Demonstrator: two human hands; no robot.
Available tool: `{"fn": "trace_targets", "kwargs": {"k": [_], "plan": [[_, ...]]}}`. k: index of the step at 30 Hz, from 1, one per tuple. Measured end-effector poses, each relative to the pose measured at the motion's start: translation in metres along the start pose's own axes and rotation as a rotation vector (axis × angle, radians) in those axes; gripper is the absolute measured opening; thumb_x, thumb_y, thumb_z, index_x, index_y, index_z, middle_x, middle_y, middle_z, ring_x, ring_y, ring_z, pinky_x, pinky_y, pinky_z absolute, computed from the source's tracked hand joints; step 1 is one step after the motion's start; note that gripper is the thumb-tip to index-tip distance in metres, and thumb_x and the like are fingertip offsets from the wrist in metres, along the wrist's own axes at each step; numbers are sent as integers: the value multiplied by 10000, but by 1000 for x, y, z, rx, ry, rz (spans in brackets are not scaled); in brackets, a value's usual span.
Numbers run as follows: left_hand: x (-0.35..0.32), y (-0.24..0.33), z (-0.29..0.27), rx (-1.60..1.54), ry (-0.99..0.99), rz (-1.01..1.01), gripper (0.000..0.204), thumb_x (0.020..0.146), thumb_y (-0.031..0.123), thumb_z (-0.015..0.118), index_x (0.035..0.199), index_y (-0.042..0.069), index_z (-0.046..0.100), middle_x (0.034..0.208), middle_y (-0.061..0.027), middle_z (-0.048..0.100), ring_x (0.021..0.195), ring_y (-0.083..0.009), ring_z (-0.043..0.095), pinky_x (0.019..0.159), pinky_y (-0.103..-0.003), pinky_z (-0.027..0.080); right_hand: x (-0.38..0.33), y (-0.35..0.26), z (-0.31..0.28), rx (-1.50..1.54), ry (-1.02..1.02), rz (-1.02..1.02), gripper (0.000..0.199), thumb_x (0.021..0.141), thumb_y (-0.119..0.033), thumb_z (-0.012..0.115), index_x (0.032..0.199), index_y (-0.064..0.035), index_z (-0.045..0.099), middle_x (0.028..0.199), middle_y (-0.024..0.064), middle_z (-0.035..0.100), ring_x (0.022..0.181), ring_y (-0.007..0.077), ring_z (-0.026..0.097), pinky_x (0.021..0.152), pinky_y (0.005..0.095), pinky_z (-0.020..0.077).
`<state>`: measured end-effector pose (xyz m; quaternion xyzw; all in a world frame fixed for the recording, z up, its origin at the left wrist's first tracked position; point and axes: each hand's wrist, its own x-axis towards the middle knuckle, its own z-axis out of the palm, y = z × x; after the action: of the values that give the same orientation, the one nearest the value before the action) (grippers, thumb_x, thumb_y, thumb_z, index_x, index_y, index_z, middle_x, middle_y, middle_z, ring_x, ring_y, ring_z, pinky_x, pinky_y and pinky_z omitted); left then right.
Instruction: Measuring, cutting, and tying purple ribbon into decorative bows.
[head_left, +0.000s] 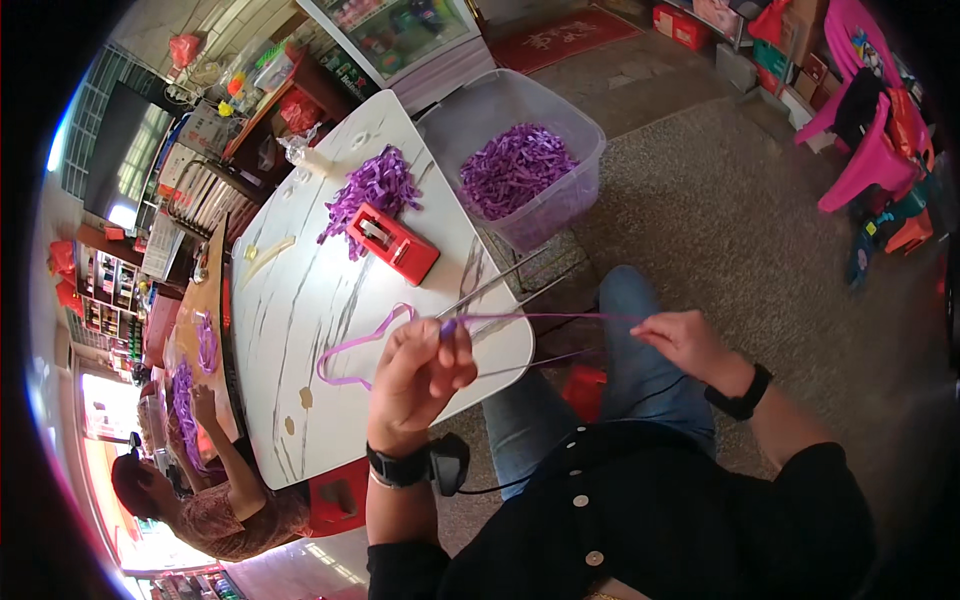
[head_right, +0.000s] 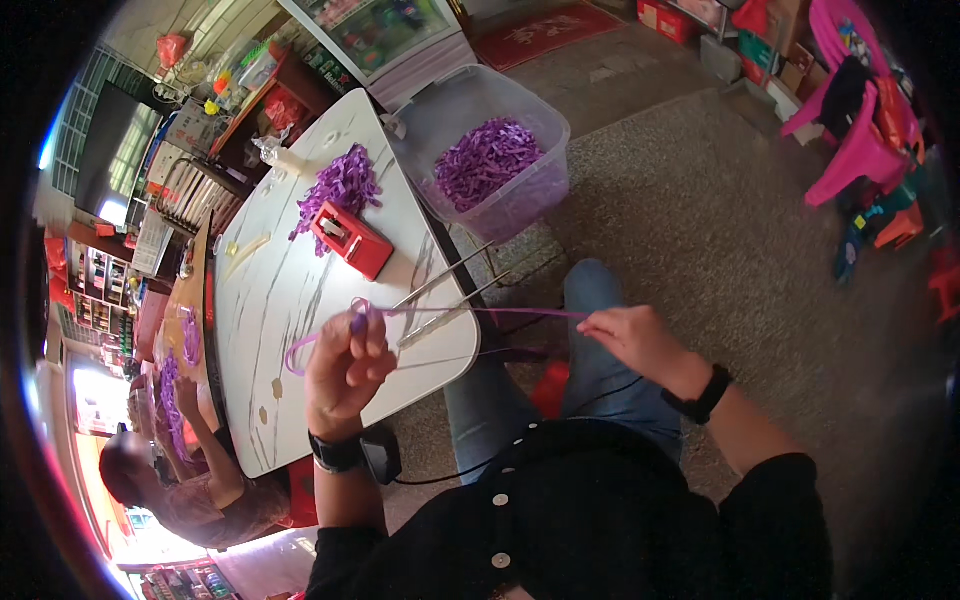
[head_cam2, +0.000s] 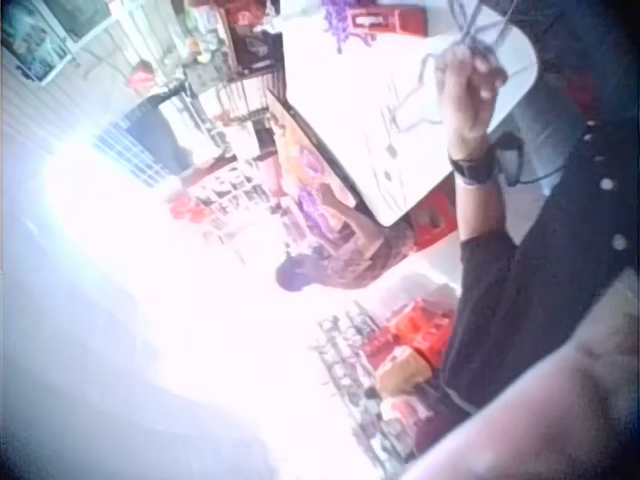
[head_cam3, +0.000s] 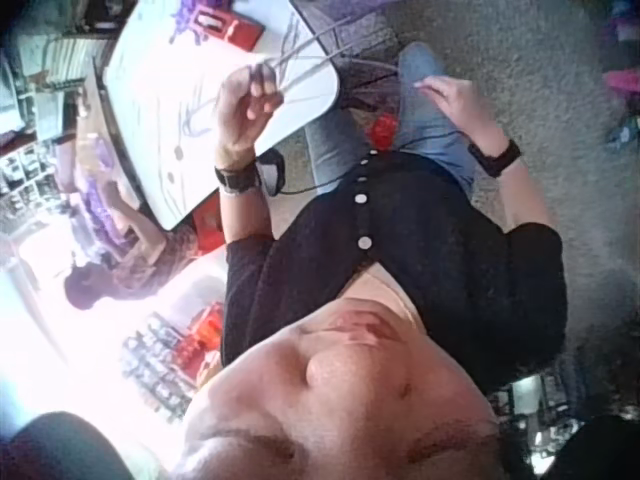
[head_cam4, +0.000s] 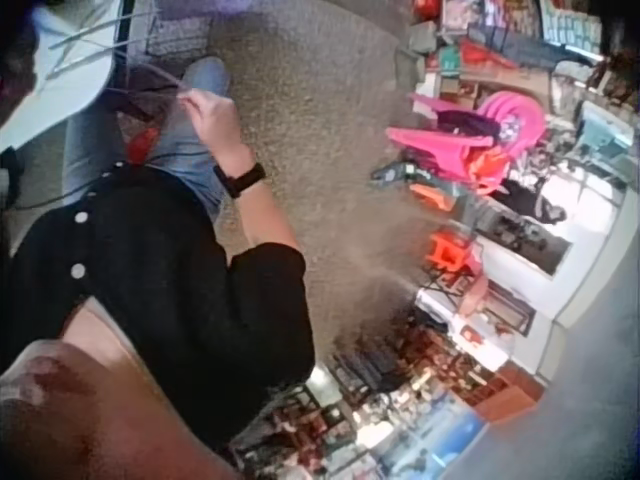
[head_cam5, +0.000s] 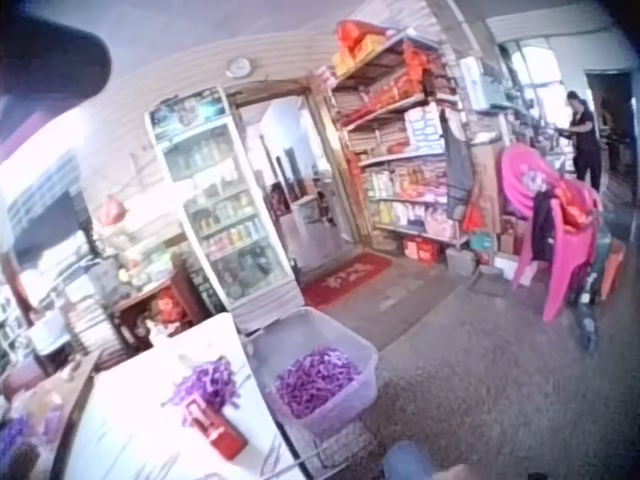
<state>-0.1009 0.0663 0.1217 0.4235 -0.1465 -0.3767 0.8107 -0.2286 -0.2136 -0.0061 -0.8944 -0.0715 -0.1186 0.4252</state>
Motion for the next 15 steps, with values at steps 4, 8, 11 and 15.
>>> {"fn": "trace_targets", "kwargs": {"k": [4,8,11,15], "plan": [[-16,-6,-14,116,0,-35,260,843,180,489,651,6,504,706,-112,521,373,-43,288,434,-197,324,21,9,-24,-217,100,-160,89,750,-52,570,827,-13,591,769,123,609,704,265,606,609,319,489],[-23,-12,-21,228,104,-122,237,823,140,498,630,4,502,663,-123,530,407,-57,294,432,-197,297,41,2,-49,-325,177,-234,135,755,-43,585,884,-8,599,819,130,616,730,269,606,624,325,485],[-26,-14,-29,200,121,-208,224,844,117,486,660,-6,521,705,-79,544,504,-63,357,488,-200,314,50,-20,-58,-352,212,-238,205,762,-24,572,966,-11,583,828,134,616,730,273,604,625,330,483],[-25,-20,-26,229,93,-182,230,853,136,486,672,-1,521,713,-70,542,537,-69,373,495,-197,308,49,-18,-54,-366,288,-242,351,768,-2,572,1116,-28,531,829,123,620,722,235,613,605,302,481]]}}
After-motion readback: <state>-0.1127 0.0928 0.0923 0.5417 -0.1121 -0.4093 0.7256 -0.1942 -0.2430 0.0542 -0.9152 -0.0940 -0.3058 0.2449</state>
